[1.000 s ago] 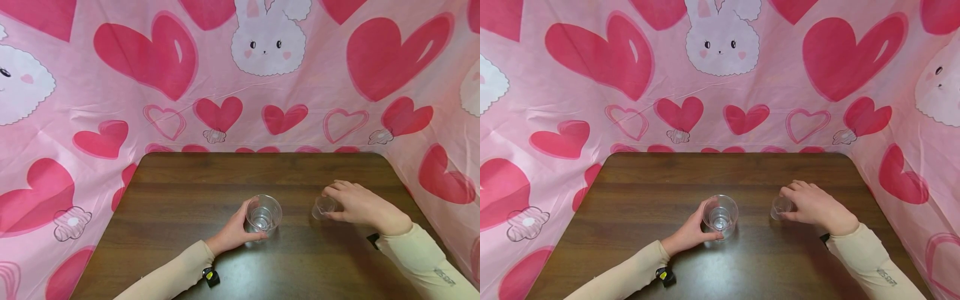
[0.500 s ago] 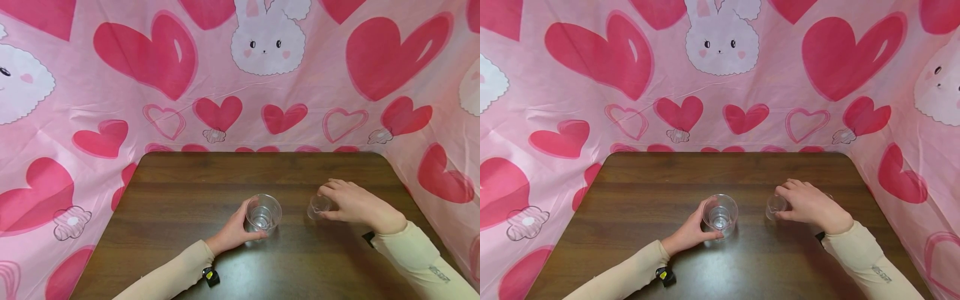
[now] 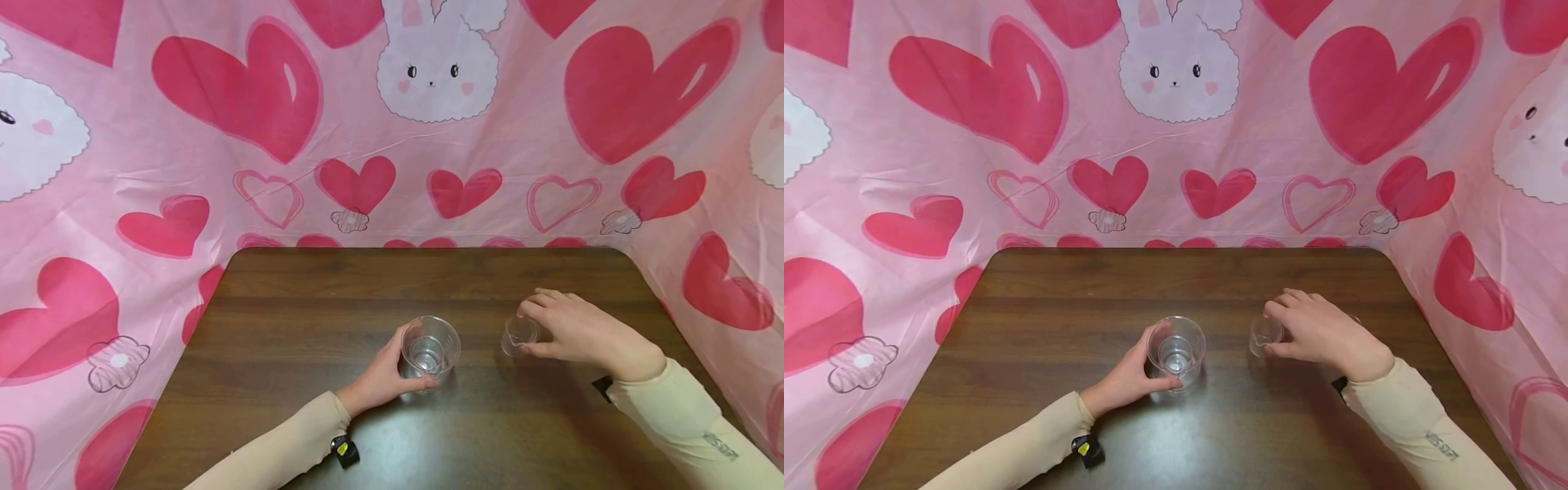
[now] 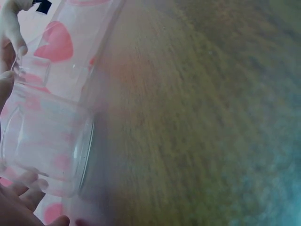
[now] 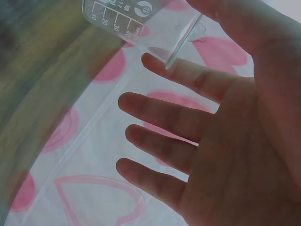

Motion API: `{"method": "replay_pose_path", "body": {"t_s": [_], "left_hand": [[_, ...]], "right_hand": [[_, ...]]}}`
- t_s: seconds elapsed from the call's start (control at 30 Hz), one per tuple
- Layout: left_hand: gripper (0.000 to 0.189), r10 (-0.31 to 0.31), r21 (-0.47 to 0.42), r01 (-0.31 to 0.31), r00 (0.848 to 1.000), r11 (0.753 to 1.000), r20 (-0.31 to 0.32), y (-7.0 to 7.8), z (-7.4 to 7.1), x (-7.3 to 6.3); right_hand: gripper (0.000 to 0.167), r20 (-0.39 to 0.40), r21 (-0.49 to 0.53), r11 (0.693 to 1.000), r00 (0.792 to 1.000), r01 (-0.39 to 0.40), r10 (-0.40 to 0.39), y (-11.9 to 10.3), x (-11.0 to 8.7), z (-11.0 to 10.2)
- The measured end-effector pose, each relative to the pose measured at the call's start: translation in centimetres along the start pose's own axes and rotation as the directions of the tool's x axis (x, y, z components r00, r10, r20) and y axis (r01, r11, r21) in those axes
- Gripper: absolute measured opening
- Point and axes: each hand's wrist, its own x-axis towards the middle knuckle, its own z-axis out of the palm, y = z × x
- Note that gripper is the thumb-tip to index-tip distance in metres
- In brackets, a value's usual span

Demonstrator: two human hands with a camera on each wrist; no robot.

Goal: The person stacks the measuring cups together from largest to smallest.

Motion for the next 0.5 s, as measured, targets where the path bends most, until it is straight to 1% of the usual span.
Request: {"method": "replay_pose_path", "body": {"t_s": [0.5], "left_hand": [[0.100, -0.002, 0.009, 0.003, 1.000, 1.000, -0.014, -0.34, 0.22, 0.06]], "right_hand": [[0.044, -0.015, -0.005, 1.000, 1.000, 0.005, -0.005, -0.54, 0.19, -0.68]]}}
